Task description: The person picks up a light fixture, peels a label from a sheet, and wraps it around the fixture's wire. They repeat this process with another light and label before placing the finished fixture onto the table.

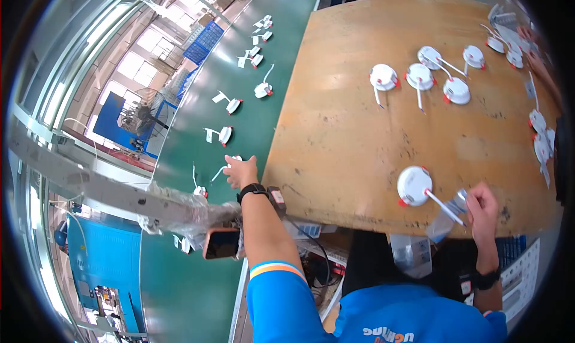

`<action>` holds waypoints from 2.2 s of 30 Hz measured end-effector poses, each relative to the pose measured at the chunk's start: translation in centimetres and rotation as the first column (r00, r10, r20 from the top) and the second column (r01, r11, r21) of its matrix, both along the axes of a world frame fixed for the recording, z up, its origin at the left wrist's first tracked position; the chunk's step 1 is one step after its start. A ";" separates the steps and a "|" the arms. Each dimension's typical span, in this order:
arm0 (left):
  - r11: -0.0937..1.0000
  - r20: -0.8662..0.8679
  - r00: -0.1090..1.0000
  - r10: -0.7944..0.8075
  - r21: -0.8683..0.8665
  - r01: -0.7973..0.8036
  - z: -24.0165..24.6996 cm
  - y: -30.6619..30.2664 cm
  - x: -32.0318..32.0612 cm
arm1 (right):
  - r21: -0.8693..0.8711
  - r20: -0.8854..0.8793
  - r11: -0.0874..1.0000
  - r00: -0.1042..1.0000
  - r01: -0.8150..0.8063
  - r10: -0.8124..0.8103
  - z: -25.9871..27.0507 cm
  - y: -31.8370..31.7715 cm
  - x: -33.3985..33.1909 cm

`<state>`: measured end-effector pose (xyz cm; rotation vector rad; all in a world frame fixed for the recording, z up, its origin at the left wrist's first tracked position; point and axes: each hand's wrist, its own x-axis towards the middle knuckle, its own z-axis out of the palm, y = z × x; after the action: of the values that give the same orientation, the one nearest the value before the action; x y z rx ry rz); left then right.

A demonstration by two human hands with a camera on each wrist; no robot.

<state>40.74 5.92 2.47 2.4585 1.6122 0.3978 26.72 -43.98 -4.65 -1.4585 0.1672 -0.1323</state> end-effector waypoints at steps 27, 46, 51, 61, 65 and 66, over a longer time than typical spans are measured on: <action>0.782 -0.359 0.750 -0.555 0.081 0.618 -1.3 6.6 30.2 | -0.191 -0.008 0.904 0.920 0.382 -0.391 -6.7 -4.8 -4.8; 0.450 -0.358 0.477 -0.803 0.160 0.878 -2.3 1.3 20.9 | -0.466 0.114 0.873 0.988 0.145 -0.103 0.5 2.7 0.6; 0.537 -0.030 0.612 -0.790 0.446 0.716 2.1 0.0 17.0 | -0.346 0.191 0.936 0.982 0.064 0.003 2.1 1.5 0.0; 0.354 0.299 0.388 -0.872 -0.163 0.921 -4.2 -25.1 23.4 | -0.300 0.263 0.954 0.963 0.018 0.065 1.5 1.3 -0.8; -0.116 0.701 0.338 -0.628 -0.514 0.850 -2.5 -36.4 18.5 | -0.310 0.316 0.950 0.946 0.029 0.074 1.1 1.1 -0.9; -0.037 0.704 0.293 -0.647 -0.412 0.910 -3.2 -39.0 18.8 | -0.300 0.337 0.954 0.938 0.025 0.082 0.9 1.0 -0.8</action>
<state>59.54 -33.11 -0.77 1.9011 -0.1489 -0.1618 25.92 -42.95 -3.72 -1.7137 -0.1709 -0.4029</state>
